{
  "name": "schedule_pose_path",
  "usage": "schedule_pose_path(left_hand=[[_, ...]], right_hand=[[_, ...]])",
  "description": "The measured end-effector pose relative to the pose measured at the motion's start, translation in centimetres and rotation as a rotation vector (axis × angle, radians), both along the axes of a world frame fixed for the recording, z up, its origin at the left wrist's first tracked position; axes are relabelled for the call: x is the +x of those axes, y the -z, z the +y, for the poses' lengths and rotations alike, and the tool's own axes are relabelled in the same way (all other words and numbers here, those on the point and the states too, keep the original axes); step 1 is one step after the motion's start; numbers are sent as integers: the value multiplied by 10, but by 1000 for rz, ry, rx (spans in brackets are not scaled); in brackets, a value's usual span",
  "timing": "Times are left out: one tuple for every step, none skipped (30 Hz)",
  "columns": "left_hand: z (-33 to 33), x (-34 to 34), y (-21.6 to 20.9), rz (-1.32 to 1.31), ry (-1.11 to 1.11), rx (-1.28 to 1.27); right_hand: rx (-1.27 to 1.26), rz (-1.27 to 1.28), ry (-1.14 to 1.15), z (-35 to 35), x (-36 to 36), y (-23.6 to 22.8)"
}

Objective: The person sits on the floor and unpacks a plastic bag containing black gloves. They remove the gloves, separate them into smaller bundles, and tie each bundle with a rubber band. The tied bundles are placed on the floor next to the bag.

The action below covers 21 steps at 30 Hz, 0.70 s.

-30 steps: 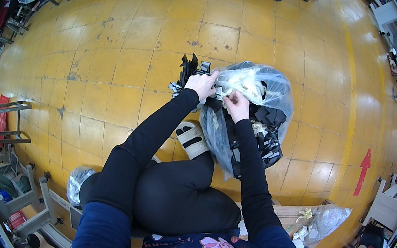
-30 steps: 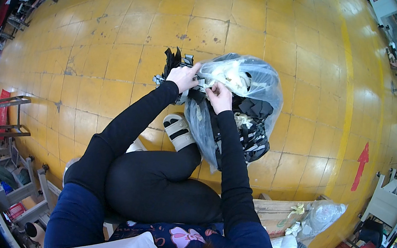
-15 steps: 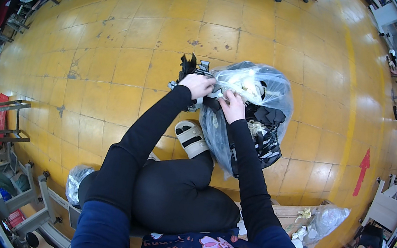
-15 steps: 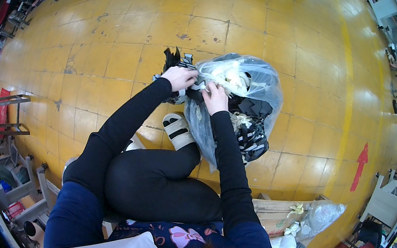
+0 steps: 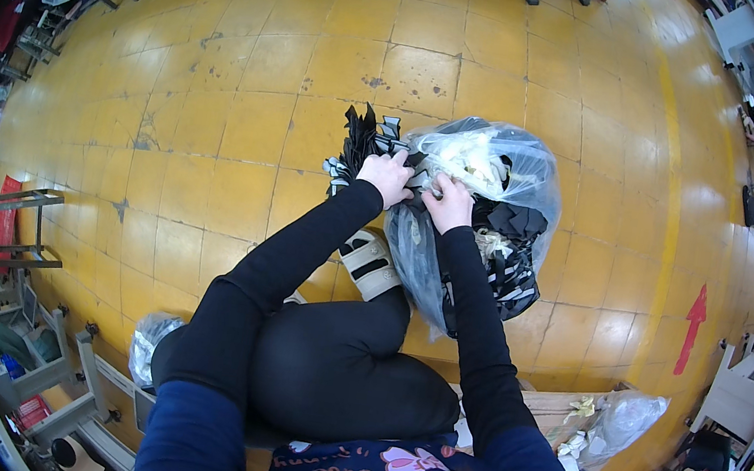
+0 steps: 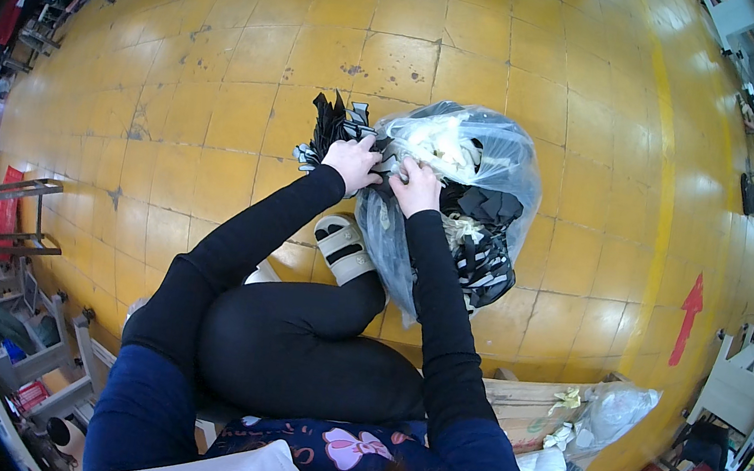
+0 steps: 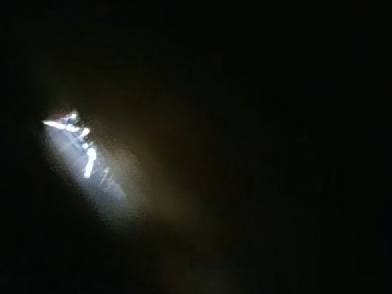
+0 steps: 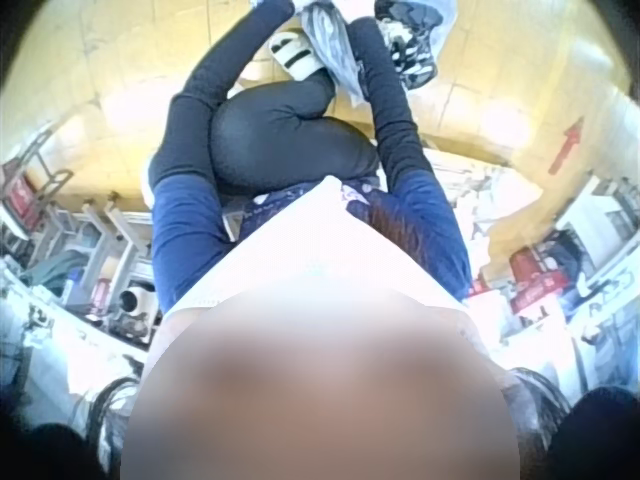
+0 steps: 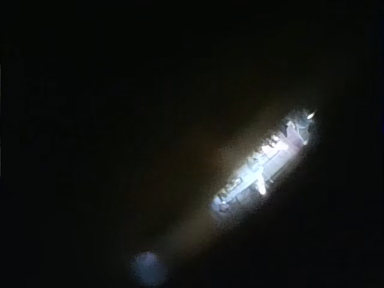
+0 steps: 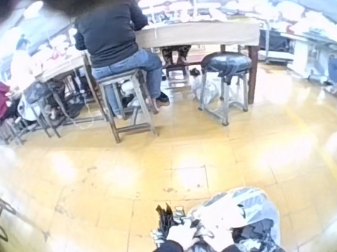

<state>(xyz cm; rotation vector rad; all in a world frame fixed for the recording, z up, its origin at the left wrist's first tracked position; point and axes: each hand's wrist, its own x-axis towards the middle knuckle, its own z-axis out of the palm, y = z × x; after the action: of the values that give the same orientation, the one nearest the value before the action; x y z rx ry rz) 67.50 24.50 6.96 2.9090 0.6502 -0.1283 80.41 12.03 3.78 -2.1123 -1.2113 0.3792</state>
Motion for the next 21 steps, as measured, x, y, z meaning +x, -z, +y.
schedule_pose_path(left_hand=[[-1, 1, 1, -15, -16, 23], [-2, 3, 3, -6, -40, 51], [-3, 5, 5, 4, -65, 79], [-4, 6, 7, 36, -85, 90], [-4, 6, 10, 12, -95, 103], [-4, 6, 12, 10, -97, 101], [-3, 6, 14, 15, -113, 114], [-2, 6, 16, 10, -99, 99], [0, 6, 17, 11, -101, 102], [2, 6, 17, 0, -82, 92], [4, 6, 17, 16, -107, 108], [6, 7, 16, 20, -111, 109], [7, 8, 15, 32, -122, 113], [7, 10, 14, 48, -135, 117], [7, 11, 12, 16, -130, 111], [5, 12, 11, -5, -146, 117], [3, 12, 10, -14, -163, 110], [-1, 9, 9, -24, -126, 131], [-5, 8, 8, -53, -76, 164], [-9, 3, 8, -130, 96, 360], [-11, -4, 7, -245, 289, 558]], right_hand=[[17, 19, -15, -1, 3, 1], [18, 43, -17, -2, 7, 2], [50, 67, -34, -3, 10, 4], [66, 97, -38, -4, 13, 5], [94, 132, -43, -5, 16, 6], [112, 156, -61, -5, 18, 8], [96, 185, -67, -5, 21, 9], [78, 225, -73, -5, 24, 9], [26, 275, -74, -5, 27, 9], [41, 281, -98, -4, 30, 9], [20, 297, -114, -4, 32, 9], [-46, 302, -91, -4, 34, 8], [12, 337, -138, -5, 34, 6], [28, 361, -143, -6, 33, 5], [47, 396, -155, -8, 32, 3], [-19, 409, -168, -9, 29, 2], [87, 167, -240, -13, 26, 0], [20, 81, -254, -15, 23, -1], [-69, 3, -257, -17, 20, -2], [-31, -14, -231, -16, 16, -1], [3, -31, -196, -15, 13, -1]])
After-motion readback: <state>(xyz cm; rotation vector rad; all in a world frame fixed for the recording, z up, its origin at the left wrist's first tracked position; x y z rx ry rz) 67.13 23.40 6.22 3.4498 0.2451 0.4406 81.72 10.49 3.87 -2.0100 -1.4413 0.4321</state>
